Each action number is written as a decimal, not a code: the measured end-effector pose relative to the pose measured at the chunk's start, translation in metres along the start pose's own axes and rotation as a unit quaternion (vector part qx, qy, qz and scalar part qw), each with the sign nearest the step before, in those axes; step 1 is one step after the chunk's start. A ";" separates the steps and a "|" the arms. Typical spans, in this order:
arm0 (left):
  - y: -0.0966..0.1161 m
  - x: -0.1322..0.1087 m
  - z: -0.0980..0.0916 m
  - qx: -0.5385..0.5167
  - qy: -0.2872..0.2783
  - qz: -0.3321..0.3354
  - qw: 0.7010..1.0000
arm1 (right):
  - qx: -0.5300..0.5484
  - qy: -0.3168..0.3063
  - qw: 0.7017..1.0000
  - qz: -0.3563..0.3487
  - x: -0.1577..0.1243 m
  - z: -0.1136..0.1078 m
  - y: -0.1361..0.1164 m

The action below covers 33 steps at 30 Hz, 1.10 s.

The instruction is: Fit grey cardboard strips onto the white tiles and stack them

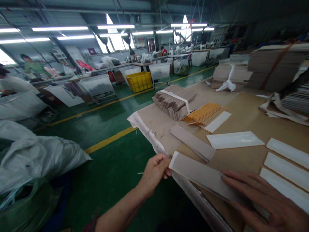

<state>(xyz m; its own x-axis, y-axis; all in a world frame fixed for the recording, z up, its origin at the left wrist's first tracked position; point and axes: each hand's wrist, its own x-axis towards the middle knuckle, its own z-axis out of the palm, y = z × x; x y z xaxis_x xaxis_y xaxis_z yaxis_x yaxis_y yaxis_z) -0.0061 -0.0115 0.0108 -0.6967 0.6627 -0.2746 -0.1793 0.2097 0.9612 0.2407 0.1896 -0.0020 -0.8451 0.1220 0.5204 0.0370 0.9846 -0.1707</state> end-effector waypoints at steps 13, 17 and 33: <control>-0.001 0.004 0.003 -0.039 -0.004 -0.021 0.999 | -0.007 -0.028 0.999 -0.028 0.017 0.004 -0.002; -0.001 0.004 0.004 -0.037 -0.005 -0.023 0.999 | 0.000 -0.019 0.999 -0.027 0.019 0.005 -0.003; -0.003 0.005 0.006 -0.040 -0.003 -0.023 0.999 | -0.013 0.016 0.999 -0.051 0.034 -0.002 -0.014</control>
<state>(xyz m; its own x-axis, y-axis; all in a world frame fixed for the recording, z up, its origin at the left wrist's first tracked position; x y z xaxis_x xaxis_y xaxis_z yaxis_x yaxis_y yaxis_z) -0.0051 -0.0041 0.0063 -0.6820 0.6587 -0.3176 -0.2658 0.1814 0.9468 0.2120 0.1805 0.0194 -0.8281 0.0249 0.5601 -0.0333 0.9950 -0.0936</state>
